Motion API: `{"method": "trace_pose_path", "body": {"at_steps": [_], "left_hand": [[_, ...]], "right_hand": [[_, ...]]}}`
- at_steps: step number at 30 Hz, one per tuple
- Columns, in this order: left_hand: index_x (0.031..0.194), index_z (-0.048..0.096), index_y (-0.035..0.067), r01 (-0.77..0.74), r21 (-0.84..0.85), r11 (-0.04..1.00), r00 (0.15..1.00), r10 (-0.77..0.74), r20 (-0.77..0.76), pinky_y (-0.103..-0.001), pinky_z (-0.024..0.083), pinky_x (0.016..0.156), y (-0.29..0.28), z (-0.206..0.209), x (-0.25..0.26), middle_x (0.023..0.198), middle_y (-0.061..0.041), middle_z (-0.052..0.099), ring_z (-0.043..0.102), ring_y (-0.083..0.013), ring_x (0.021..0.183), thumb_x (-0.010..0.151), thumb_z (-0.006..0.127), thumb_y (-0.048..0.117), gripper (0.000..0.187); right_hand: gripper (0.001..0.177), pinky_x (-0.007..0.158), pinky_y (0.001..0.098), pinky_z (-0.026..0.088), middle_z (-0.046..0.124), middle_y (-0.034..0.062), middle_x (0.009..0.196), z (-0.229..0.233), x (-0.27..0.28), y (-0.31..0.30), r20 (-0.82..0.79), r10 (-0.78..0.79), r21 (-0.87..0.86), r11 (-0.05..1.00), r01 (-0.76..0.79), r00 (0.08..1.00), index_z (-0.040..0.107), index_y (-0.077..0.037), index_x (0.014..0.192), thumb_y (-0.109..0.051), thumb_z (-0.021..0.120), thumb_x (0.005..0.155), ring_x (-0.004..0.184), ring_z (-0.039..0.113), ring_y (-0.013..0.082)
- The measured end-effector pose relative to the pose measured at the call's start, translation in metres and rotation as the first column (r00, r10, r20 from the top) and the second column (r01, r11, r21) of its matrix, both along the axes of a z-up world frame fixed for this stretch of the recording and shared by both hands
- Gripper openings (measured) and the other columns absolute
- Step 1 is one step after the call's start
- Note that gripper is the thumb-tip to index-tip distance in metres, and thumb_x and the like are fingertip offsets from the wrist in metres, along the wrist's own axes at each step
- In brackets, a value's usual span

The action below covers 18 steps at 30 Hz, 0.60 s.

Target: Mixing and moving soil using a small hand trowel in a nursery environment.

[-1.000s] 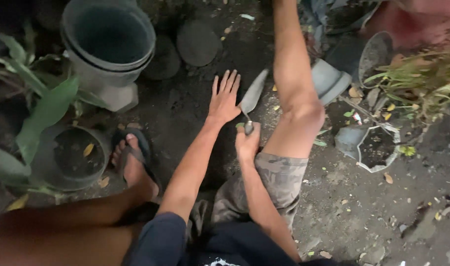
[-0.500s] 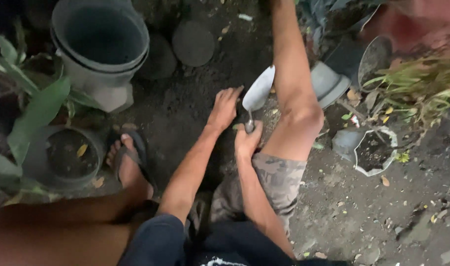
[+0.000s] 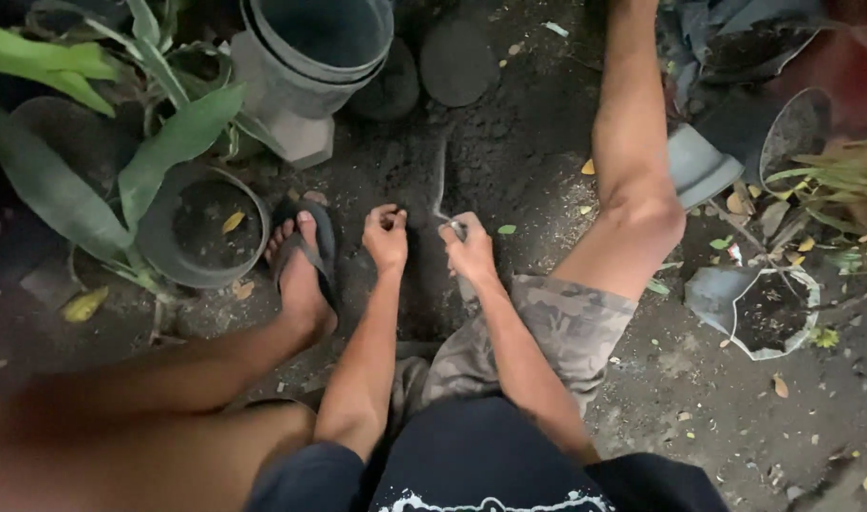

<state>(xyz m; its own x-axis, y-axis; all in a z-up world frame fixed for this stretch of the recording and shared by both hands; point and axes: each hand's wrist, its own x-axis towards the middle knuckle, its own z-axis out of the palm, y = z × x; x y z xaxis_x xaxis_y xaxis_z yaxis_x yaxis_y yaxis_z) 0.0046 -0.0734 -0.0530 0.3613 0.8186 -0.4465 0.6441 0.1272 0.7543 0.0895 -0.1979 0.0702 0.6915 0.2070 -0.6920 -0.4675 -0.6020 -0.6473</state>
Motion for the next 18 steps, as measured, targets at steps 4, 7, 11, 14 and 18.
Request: {"method": "trace_pose_path", "body": {"at_steps": [4,7,11,14,18], "left_hand": [[0.108,0.074,0.013,0.236,0.104,0.966,0.971,-0.231,-0.056,-0.043,0.063,0.083,0.004,0.025,-0.01,0.096,-0.008,0.068,0.071,-0.0298,0.099,0.094,0.077,0.022,0.017],[0.121,0.071,0.008,0.348,0.048,0.936,0.937,-0.348,-0.017,-0.039,0.063,0.092,0.01,0.027,-0.019,0.107,-0.01,0.063,0.067,-0.0305,0.11,0.096,0.075,0.015,0.026],[0.121,0.073,0.007,0.459,0.111,0.881,0.884,-0.465,0.04,-0.045,0.06,0.097,0.018,0.027,-0.017,0.111,-0.013,0.064,0.062,-0.0351,0.115,0.098,0.071,0.011,0.023],[0.115,0.074,0.009,0.521,0.138,0.842,0.845,-0.532,0.054,-0.046,0.056,0.101,0.028,0.024,-0.007,0.112,-0.01,0.067,0.061,-0.0337,0.117,0.1,0.067,0.009,0.017],[0.12,0.073,0.009,0.621,0.176,0.764,0.762,-0.641,0.092,-0.05,0.053,0.104,0.038,0.038,-0.002,0.117,-0.011,0.069,0.06,-0.0348,0.119,0.1,0.063,0.007,0.022]], "right_hand": [[0.026,0.037,0.0365,0.054,0.067,0.0156,0.065,0.006,-0.005,0.0,-0.008,0.083,-0.006,0.997,-0.083,0.997,0.066,-0.002,0.104,-0.026,0.06,0.097,0.044,0.065,0.0225],[0.028,0.037,0.0355,0.054,0.066,0.0133,0.063,0.014,-0.009,-0.001,-0.009,0.19,-0.084,0.978,-0.19,0.982,0.064,-0.002,0.106,-0.028,0.056,0.099,0.043,0.065,0.0216],[0.032,0.049,0.045,0.051,0.066,0.0225,0.068,0.046,0.0,0.013,0.168,0.294,-0.09,0.955,-0.282,0.941,0.064,0.006,0.107,-0.024,0.056,0.101,0.057,0.067,0.0308],[0.029,0.056,0.05,0.045,0.064,0.0264,0.07,0.062,0.012,0.027,0.318,0.281,-0.082,0.96,-0.269,0.905,0.063,0.004,0.101,-0.024,0.056,0.103,0.064,0.066,0.0351],[0.032,0.068,0.0524,0.048,0.07,0.0258,0.083,0.021,0.009,0.012,0.223,0.404,-0.189,0.911,-0.367,0.887,0.063,0.004,0.101,-0.026,0.053,0.105,0.075,0.068,0.0363]]}}
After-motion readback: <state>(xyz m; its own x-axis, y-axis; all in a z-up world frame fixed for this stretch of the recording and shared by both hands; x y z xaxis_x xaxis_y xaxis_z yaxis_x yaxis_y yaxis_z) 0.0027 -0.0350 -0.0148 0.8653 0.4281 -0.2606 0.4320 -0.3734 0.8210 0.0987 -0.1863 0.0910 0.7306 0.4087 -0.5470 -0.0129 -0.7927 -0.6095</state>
